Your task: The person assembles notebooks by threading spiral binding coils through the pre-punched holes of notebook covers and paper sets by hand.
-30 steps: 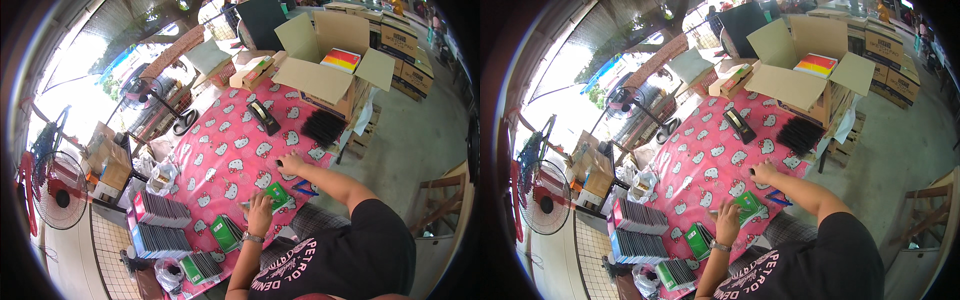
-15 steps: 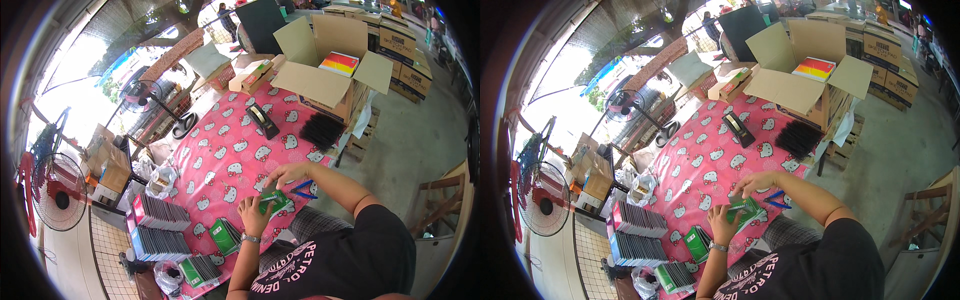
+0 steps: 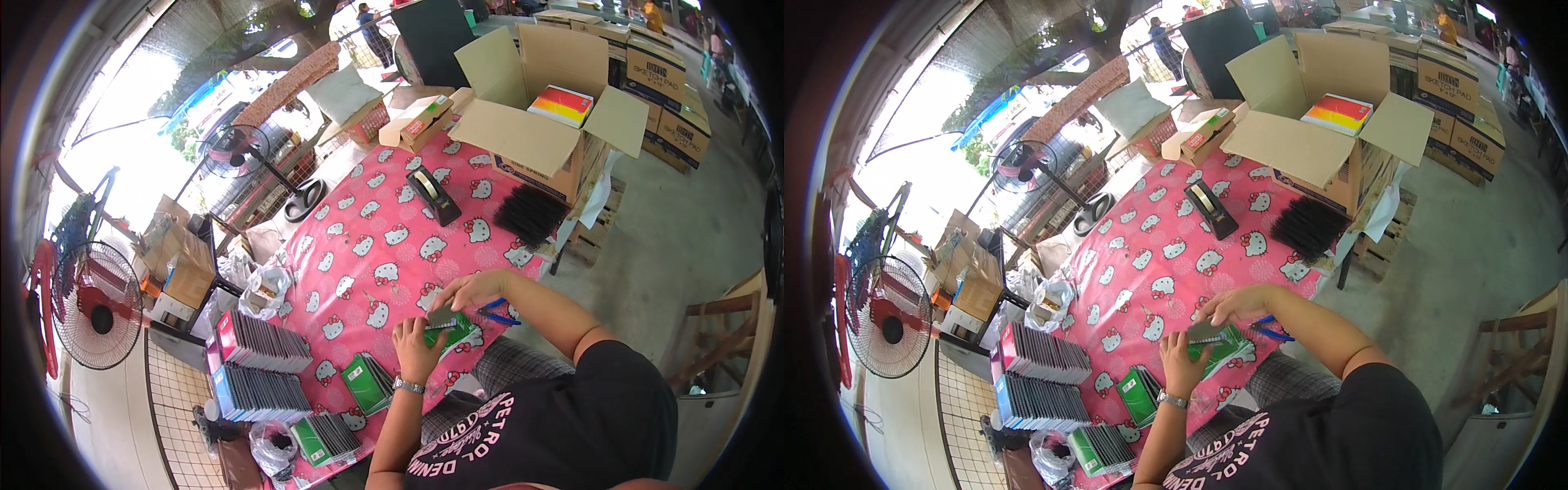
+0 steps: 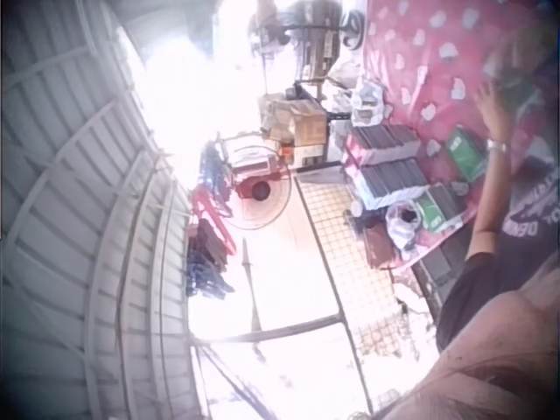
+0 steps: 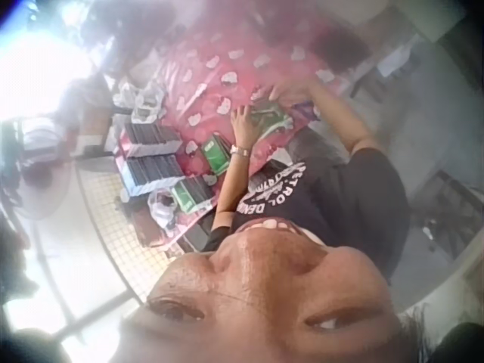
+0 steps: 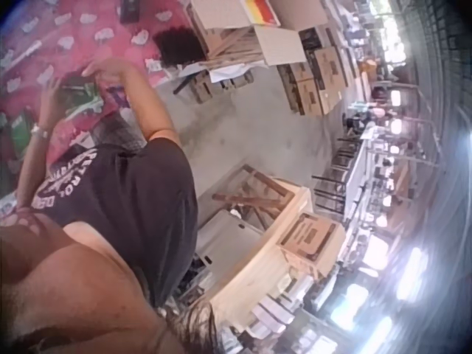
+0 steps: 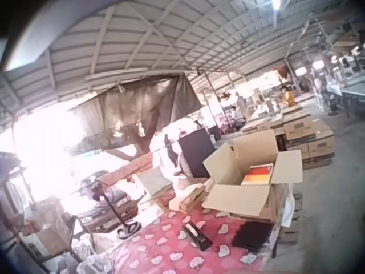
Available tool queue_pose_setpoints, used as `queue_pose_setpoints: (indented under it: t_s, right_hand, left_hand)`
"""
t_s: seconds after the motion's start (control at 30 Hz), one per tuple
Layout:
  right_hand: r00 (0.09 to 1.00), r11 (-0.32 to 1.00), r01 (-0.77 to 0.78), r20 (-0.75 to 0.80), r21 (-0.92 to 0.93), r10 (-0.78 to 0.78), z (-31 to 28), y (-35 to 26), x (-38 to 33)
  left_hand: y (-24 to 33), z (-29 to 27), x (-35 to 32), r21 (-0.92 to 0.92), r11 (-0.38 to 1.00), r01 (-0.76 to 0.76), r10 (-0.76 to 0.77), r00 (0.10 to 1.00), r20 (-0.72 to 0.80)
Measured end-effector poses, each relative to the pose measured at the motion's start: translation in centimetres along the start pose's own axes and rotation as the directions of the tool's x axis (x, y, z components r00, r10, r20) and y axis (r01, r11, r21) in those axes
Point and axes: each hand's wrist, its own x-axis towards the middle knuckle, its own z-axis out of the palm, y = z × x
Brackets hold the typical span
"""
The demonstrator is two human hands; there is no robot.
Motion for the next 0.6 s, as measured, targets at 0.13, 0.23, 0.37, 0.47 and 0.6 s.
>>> queue_pose_setpoints:
  t_s: [0.13, 0.23, 0.37, 0.47, 0.6]
  right_hand:
    - [1.0, 1.0, 0.014, 0.022, 0.01, -0.014, -0.3, 0.4, 0.2]
    - [0.994, 0.999, -0.03, -0.103, -0.017, 0.029, -0.9, 0.2, 0.3]
    - [0.999, 0.999, 0.044, 0.028, -0.011, -0.044, -0.4, -0.1, 0.5]
    - [0.999, 0.972, 0.03, -0.018, -0.233, -0.036, -0.8, 0.8, 0.8]
    - [0.948, 0.996, -0.083, -0.305, 0.039, 0.091, -0.7, 2.0, 0.0]
  left_hand:
    - [0.4, -0.2, -0.1, -0.037, 0.999, 0.03, -0.029, 0.999, 0.03]
    - [-0.1, 0.1, 0.1, -0.008, 1.0, 0.016, -0.016, 1.0, 0.01]
    - [-0.4, 0.0, -0.1, -0.064, 0.997, 0.044, -0.042, 0.998, 0.041]
    - [-0.6, 0.1, 0.1, -0.069, 0.997, 0.028, -0.027, 0.999, 0.018]
    - [-1.6, -0.7, 0.2, -0.189, 0.982, 0.016, 0.002, 0.995, 0.096]
